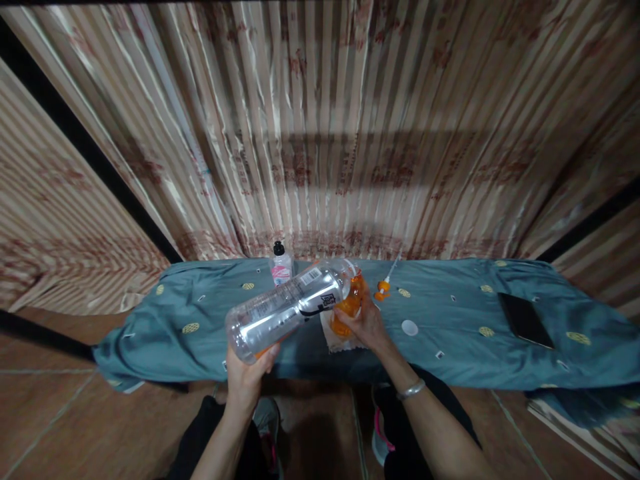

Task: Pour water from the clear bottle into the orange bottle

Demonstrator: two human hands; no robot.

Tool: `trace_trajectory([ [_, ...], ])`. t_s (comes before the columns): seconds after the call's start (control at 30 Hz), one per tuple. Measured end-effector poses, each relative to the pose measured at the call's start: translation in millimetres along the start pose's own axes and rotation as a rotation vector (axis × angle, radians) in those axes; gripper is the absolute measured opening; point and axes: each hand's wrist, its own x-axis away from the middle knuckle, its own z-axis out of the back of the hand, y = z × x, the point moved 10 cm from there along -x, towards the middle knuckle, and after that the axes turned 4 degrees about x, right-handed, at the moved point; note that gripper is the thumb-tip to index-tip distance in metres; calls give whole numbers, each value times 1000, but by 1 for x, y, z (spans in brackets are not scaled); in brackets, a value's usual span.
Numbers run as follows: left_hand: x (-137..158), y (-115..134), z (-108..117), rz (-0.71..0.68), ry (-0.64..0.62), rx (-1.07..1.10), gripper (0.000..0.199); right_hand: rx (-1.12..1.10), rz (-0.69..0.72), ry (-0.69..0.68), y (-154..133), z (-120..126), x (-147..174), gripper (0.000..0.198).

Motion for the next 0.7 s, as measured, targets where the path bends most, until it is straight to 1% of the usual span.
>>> trace_trajectory([
  [0.13, 0, 1, -2, 12, -8, 7, 45, 10, 12, -8, 1, -2, 0, 87],
  [0.2, 0, 1, -2, 22, -10, 10, 44, 20, 11, -7, 1, -2, 0, 89],
  [0.33, 0, 1, 0, 28, 4, 24, 46, 29, 5, 5, 1, -1, 0, 88],
  [0.57, -1, -2, 0, 33, 32, 70, 59, -27, 15, -16, -2, -2, 1, 86],
  [0.7, -5, -3, 2, 37, 56, 91, 57, -40, 24, -8, -2, -3, 0, 85],
])
